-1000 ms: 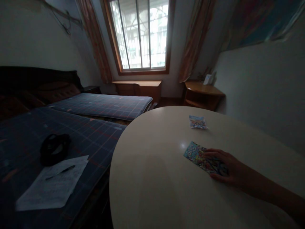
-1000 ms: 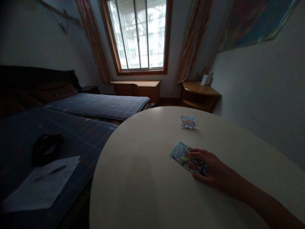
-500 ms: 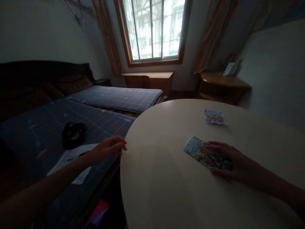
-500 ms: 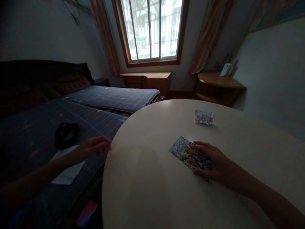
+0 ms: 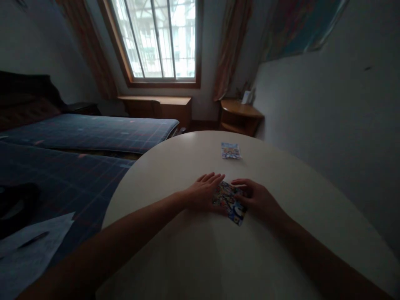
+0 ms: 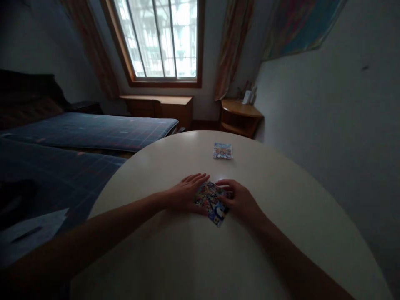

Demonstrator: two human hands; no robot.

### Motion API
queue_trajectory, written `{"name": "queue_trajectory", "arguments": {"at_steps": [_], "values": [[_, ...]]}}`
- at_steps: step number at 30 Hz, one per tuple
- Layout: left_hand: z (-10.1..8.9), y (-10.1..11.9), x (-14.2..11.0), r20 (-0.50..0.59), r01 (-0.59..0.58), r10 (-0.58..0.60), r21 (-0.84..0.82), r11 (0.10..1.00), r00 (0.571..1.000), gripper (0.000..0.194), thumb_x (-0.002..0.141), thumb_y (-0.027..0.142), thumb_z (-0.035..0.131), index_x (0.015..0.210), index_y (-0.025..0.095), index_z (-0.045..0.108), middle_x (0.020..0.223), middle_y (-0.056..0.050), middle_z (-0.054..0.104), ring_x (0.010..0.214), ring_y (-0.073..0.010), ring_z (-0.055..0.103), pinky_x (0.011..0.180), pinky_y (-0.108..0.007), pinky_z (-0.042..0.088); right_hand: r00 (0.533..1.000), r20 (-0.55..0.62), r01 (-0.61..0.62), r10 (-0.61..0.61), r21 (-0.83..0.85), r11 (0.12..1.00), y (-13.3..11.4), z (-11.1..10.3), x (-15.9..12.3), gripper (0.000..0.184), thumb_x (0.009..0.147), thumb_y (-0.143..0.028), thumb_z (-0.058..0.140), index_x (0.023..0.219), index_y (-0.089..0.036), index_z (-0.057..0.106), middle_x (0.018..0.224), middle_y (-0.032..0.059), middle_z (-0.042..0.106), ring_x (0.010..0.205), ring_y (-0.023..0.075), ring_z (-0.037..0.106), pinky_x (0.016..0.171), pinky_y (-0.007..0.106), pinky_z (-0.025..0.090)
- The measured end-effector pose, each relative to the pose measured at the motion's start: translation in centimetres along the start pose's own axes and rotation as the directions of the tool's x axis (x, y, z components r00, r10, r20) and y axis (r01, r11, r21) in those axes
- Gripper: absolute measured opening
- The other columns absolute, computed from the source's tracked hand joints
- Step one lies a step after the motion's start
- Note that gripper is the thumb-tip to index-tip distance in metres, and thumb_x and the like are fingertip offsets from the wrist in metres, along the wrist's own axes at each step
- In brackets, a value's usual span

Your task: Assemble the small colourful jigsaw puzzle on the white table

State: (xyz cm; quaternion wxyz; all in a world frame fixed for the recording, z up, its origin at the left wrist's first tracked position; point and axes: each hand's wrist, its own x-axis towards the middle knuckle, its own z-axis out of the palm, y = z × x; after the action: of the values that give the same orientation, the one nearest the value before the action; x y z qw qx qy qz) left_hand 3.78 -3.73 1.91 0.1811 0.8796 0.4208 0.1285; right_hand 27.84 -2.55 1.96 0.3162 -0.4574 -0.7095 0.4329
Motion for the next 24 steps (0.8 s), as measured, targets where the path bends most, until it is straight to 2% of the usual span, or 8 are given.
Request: {"name": "queue_trajectory", "arguments": {"at_steps": [3,5,8,14,16,19,21,24], "values": [[0.4,0.2,2.2,0.011,-0.048,0.048,0.006,0.999,0.999,0.119,0.068,0.076,0.067,0.155,0.013,0.017,0.157,-0.021,0.030,0.146,-0.0374,0.022,0.118,-0.053,0.021,0.997,-0.039,-0.057,0.060,0.078,0.995,0.2,-0.6,0.1,0.040,0.072,-0.029,0.072,0.109,-0.019,0.064,0.093,0.0079,0.075,0.082,0.0240,0.073,0.069,0.036,0.059],[0.6,0.1,3.0,-0.021,-0.097,0.097,0.010,0.995,0.995,0.116,0.068,0.075,0.068,0.154,0.015,0.020,0.154,-0.021,0.035,0.144,-0.0369,0.028,0.117,-0.053,0.025,0.994,-0.062,-0.085,0.092,0.112,0.990,0.4,-1.2,0.2,0.039,0.071,-0.028,0.072,0.108,-0.019,0.065,0.087,0.0068,0.076,0.078,0.0231,0.072,0.066,0.035,0.058],[1.0,0.0,3.3,-0.103,-0.141,0.142,0.013,0.990,0.985,0.111,0.066,0.073,0.072,0.152,0.020,0.027,0.147,-0.018,0.043,0.137,-0.0360,0.038,0.114,-0.053,0.029,0.991,-0.076,-0.094,0.109,0.177,0.980,0.7,-1.8,0.3,0.039,0.070,-0.028,0.074,0.107,-0.018,0.065,0.083,0.0062,0.075,0.076,0.0217,0.071,0.066,0.034,0.056],[1.5,-0.1,2.9,-0.149,-0.175,0.175,0.011,0.984,0.973,0.099,0.069,0.064,0.076,0.147,0.020,0.035,0.134,-0.015,0.050,0.124,-0.0333,0.048,0.108,-0.050,0.038,0.996,-0.036,-0.069,0.085,0.312,0.948,0.5,-1.2,-0.2,0.040,0.070,-0.030,0.077,0.106,-0.019,0.065,0.080,0.0028,0.072,0.070,0.0172,0.068,0.063,0.031,0.053],[1.4,0.1,2.9,-0.179,-0.168,0.167,0.005,0.986,0.970,0.085,0.072,0.059,0.076,0.140,0.021,0.044,0.127,-0.013,0.053,0.117,-0.0311,0.053,0.104,-0.049,0.042,0.996,-0.034,-0.071,0.088,0.342,0.937,0.2,-0.9,-0.4,0.039,0.070,-0.030,0.079,0.104,-0.019,0.065,0.081,0.0023,0.072,0.071,0.0163,0.068,0.063,0.030,0.052],[1.3,0.4,2.9,-0.229,-0.155,0.146,-0.020,0.988,0.962,0.047,0.083,0.047,0.069,0.120,0.022,0.059,0.114,-0.009,0.059,0.105,-0.0259,0.058,0.097,-0.044,0.046,0.995,-0.028,-0.082,0.100,0.376,0.923,-0.1,-0.4,-0.7,0.038,0.069,-0.031,0.080,0.102,-0.019,0.065,0.083,0.0028,0.072,0.071,0.0160,0.067,0.064,0.030,0.053],[1.3,0.5,3.0,-0.256,-0.153,0.138,-0.036,0.988,0.957,0.024,0.088,0.036,0.064,0.107,0.020,0.063,0.104,-0.008,0.062,0.098,-0.0235,0.059,0.091,-0.041,0.048,0.994,-0.025,-0.088,0.107,0.397,0.914,0.0,-0.2,-0.8,0.037,0.069,-0.031,0.080,0.101,-0.020,0.065,0.083,0.0028,0.072,0.071,0.0163,0.068,0.066,0.032,0.054],[1.3,0.4,3.1,-0.274,-0.157,0.133,-0.068,0.985,0.953,0.011,0.089,0.026,0.061,0.097,0.019,0.063,0.093,-0.005,0.066,0.091,-0.0221,0.059,0.086,-0.039,0.048,0.995,-0.028,-0.077,0.097,0.414,0.907,0.4,0.0,-0.8,0.038,0.069,-0.031,0.079,0.102,-0.020,0.065,0.089,0.0037,0.072,0.076,0.0172,0.068,0.072,0.034,0.055]]}}
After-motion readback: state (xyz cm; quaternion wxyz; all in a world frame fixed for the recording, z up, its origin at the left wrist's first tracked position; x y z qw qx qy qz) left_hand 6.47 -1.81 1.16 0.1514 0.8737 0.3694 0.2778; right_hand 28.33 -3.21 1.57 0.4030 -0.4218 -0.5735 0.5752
